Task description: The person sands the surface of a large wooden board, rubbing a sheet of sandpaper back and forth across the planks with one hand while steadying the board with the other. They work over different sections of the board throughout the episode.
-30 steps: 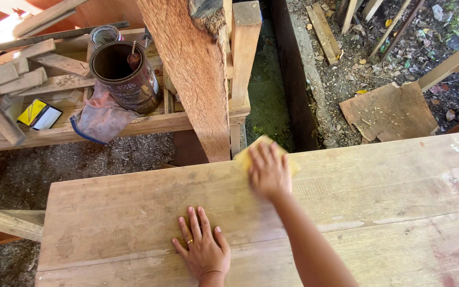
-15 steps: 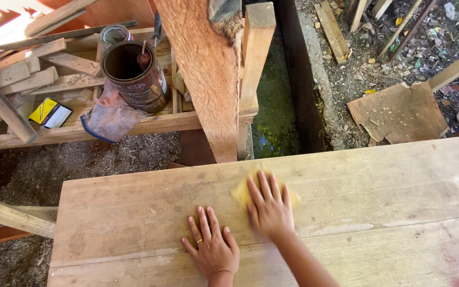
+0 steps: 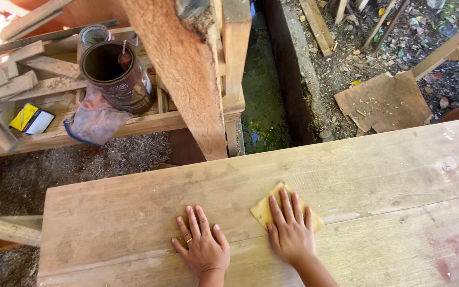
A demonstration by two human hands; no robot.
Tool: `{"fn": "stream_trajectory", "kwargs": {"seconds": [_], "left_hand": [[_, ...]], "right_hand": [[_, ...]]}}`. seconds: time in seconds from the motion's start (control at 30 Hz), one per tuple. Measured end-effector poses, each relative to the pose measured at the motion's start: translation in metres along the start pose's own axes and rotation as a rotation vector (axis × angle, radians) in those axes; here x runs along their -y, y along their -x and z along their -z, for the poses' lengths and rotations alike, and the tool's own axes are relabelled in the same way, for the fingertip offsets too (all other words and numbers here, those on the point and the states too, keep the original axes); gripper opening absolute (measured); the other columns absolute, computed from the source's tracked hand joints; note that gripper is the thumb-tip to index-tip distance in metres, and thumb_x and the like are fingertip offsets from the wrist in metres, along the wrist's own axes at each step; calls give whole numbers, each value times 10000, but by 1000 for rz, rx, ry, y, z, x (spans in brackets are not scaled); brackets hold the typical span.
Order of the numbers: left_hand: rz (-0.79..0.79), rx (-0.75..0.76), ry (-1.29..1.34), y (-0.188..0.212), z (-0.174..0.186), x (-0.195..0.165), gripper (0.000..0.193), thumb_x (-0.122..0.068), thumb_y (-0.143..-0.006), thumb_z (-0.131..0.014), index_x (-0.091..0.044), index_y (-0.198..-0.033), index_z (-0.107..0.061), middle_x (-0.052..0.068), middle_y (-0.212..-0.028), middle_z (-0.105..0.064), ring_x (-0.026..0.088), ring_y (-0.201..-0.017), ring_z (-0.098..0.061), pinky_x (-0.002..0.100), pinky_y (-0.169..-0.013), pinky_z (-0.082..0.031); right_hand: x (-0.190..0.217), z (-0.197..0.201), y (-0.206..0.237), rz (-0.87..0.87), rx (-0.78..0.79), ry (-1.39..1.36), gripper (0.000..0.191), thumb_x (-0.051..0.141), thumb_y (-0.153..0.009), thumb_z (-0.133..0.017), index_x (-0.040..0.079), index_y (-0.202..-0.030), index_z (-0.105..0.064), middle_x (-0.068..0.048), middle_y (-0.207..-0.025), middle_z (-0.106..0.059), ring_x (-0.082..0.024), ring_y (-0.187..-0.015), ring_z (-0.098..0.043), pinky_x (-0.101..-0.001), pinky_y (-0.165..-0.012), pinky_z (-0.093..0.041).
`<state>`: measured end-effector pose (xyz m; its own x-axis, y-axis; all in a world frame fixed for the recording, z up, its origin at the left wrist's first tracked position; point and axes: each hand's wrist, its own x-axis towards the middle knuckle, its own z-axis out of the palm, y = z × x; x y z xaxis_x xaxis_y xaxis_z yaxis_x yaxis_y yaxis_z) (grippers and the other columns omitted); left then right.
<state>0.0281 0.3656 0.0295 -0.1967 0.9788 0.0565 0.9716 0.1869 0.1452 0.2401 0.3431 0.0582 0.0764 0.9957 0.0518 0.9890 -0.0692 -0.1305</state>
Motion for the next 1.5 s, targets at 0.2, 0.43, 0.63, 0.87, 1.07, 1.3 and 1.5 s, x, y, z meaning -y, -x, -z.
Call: {"fn": "stream_trajectory", "kwargs": {"seconds": [0.2, 0.43, 0.63, 0.87, 1.07, 1.3, 1.5], "left_hand": [[11, 13, -41, -4, -3, 0, 752, -465, -895, -392, -264, -1603, -235, -31, -1665, -160, 281, -1524, -142, 647, -1159, -111], [3, 15, 9, 0, -7, 5, 721, -437, -915, -404, -261, -1595, -243, -23, -1692, -159, 296, -1539, -154, 652, -1164, -130], [-56, 69, -22, -2, 6, -27, 761, -414, -853, -489, -355, -1589, -304, -9, -1709, -202, 317, -1516, -174, 736, -1116, -128], [-412, 124, 283, 22, -18, -126, 765, -371, -880, -516, -233, -1592, -274, 48, -1676, -169, 323, -1527, -123, 701, -1140, -40], [-420, -5, 210, 17, -11, -134, 749, -433, -862, -502, -262, -1556, -275, 19, -1653, -162, 317, -1507, -105, 674, -1130, -30], [-344, 249, 135, 17, 6, -141, 776, -442, -887, -481, -323, -1614, -238, -16, -1717, -113, 304, -1565, -69, 656, -1154, -15], [-384, 47, 176, 21, -7, -138, 786, -452, -832, -496, -300, -1573, -283, -8, -1673, -173, 302, -1527, -123, 671, -1126, -47]], "right_hand": [[-10, 0, -148, -155, 43, -20, 665, 464, -983, -377, 207, -1590, -288, -105, -1673, -205, -366, -1552, -140, -614, -1200, -116], [-19, 0, -49, -115, -39, -31, 694, 444, -990, -373, 122, -1596, -271, -142, -1679, -186, -379, -1537, -134, -594, -1186, -135], [-43, -3, 73, -108, -153, 16, 737, 491, -905, -392, 190, -1564, -260, -109, -1646, -190, -341, -1504, -156, -593, -1143, -153], [-80, 13, -81, -252, 10, 38, 681, 465, -983, -341, 191, -1597, -233, -97, -1688, -154, -344, -1541, -122, -587, -1192, -131], [-105, 22, -140, -273, -26, -9, 656, 454, -1028, -331, 169, -1614, -250, -110, -1686, -175, -363, -1561, -117, -601, -1216, -119], [-81, 6, 61, -251, -88, 41, 719, 461, -940, -377, 142, -1570, -246, -128, -1651, -182, -363, -1510, -146, -599, -1146, -156], [-136, -14, -19, -254, -62, 85, 722, 467, -961, -359, 149, -1595, -222, -128, -1674, -163, -358, -1524, -144, -600, -1171, -160]]}}
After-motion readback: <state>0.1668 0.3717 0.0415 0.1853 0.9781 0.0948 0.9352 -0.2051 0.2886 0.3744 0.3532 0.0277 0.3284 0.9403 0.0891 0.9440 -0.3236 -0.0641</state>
